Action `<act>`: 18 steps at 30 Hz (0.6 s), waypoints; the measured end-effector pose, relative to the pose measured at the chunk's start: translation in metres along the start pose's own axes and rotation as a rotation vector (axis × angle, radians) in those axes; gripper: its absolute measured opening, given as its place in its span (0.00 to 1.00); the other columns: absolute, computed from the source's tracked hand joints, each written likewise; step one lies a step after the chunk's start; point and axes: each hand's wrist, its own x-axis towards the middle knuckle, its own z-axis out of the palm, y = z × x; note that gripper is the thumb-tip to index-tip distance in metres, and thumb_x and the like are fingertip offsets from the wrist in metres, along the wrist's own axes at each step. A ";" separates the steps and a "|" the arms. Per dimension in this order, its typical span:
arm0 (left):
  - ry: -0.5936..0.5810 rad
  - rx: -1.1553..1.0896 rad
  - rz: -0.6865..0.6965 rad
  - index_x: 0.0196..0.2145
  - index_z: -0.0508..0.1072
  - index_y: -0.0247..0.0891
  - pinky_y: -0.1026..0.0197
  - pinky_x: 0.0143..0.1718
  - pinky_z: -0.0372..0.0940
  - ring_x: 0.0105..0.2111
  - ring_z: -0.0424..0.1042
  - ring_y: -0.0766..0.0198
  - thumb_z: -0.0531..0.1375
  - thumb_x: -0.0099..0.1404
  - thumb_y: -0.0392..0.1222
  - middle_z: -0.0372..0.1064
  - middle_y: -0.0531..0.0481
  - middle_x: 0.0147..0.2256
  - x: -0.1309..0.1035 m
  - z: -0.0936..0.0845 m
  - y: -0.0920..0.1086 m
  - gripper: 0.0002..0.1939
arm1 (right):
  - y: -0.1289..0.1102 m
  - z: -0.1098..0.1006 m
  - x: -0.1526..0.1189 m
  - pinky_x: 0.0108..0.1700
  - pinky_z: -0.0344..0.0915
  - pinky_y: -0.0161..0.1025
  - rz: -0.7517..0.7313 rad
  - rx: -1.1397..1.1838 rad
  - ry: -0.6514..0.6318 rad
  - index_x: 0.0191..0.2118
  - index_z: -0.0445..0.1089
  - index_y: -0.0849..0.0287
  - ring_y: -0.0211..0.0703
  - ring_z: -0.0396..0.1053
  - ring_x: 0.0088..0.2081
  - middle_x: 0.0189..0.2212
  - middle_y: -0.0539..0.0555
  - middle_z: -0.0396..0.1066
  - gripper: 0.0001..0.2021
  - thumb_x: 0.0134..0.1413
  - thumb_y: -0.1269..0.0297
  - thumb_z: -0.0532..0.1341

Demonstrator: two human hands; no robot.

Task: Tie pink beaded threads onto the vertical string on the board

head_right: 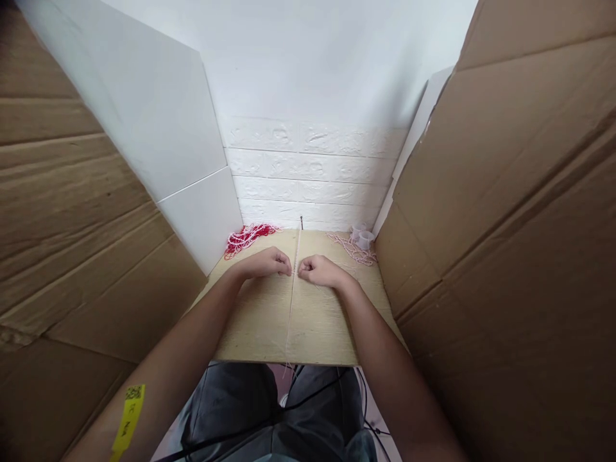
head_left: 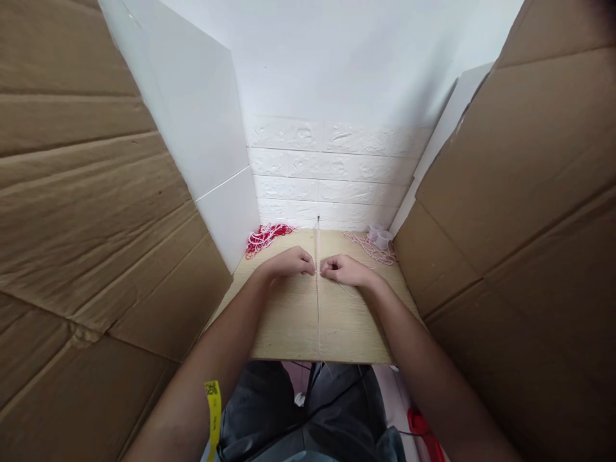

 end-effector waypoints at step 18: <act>0.021 -0.013 0.016 0.27 0.78 0.33 0.63 0.30 0.53 0.27 0.61 0.65 0.61 0.51 0.44 0.68 0.52 0.24 0.005 0.003 -0.007 0.11 | 0.013 0.007 0.008 0.33 0.57 0.34 0.014 0.117 0.037 0.34 0.73 0.62 0.36 0.62 0.29 0.28 0.49 0.69 0.08 0.49 0.63 0.61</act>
